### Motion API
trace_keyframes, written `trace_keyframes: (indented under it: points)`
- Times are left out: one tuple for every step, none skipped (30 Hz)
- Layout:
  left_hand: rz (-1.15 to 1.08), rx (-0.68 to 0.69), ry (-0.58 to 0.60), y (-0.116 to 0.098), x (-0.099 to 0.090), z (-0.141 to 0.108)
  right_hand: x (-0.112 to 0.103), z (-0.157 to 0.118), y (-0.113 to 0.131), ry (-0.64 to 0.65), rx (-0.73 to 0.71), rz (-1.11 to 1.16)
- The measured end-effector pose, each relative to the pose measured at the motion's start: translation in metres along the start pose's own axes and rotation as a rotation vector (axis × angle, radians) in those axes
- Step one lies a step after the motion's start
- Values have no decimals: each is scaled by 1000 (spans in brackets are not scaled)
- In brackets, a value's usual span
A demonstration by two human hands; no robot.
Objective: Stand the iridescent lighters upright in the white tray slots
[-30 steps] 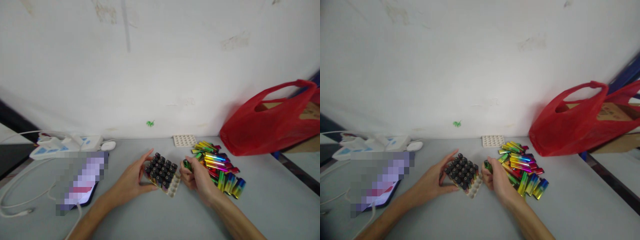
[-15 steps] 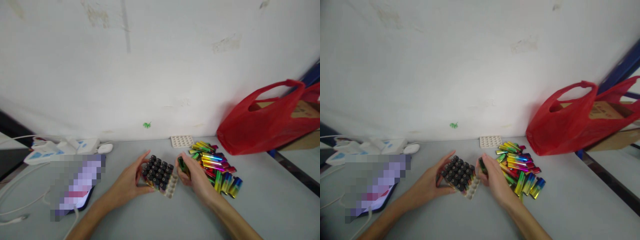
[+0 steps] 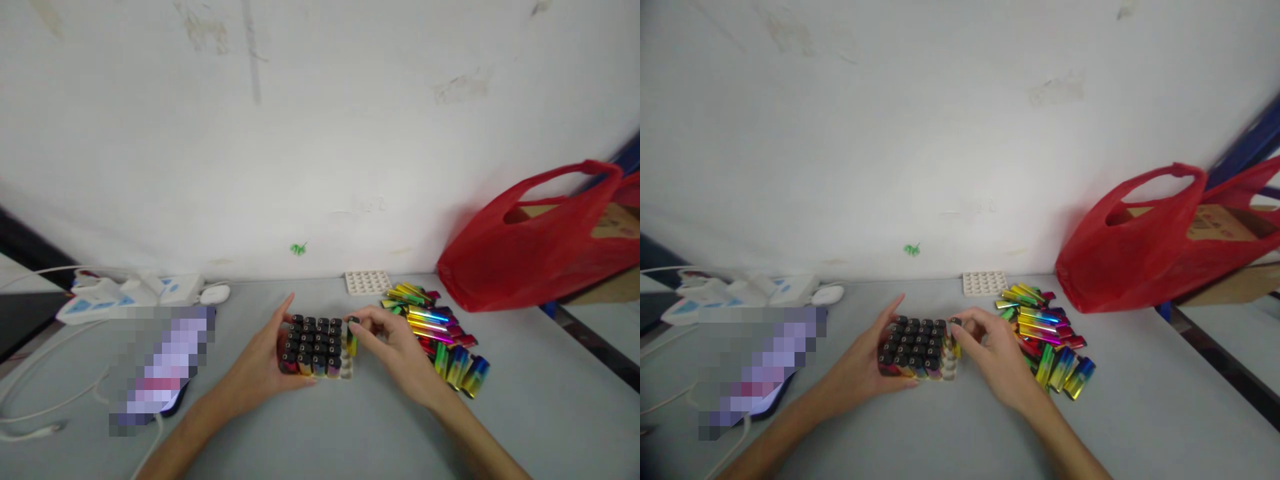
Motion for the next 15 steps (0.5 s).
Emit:
trace_keyframes:
  points:
    - [-1,-2,-1,0,0,0,-1,0,1,15,14,-20]
    - [3,-2,0,0,0,0,-1,0,2,22,20,-38]
    - [8,-3,3,-1,0,0,-2,-1,3,26,20,-54]
    - [11,-4,6,-1,0,-1,-2,-1,5,35,15,-67]
    - [15,-6,8,-1,0,-1,-3,-2,6,50,6,-77]
    - [19,-8,11,-1,0,-1,-4,-3,7,72,-3,-85]
    - [21,-10,12,0,0,-1,-4,-4,8,99,-9,-92]
    - [23,-12,13,0,0,-1,-5,-5,9,129,-12,-99]
    - [24,-12,13,0,-1,-1,-6,-6,10,159,-16,-107]
    - [26,-11,11,1,-1,0,-7,-6,10,185,-25,-118]
    - [30,-7,8,1,-2,0,-8,-7,10,205,-40,-133]
    - [37,-2,3,2,-2,0,-9,-7,10,221,-58,-150]
    - [53,2,-2,3,-3,1,-10,-7,10,229,-76,-166]
    - [74,5,-5,4,-4,1,-11,-7,10,229,-93,-181]
    - [94,5,-6,5,-5,1,-12,-7,10,227,-108,-197]
Point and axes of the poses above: each hand's wrist, its own z-axis towards the middle knuckle, its own x-axis out of the palm, y = z × x, the point moved 1 cm from there along z, towards the middle knuckle, and after that the axes turned 3 degrees about x, right-handed, at the moved point
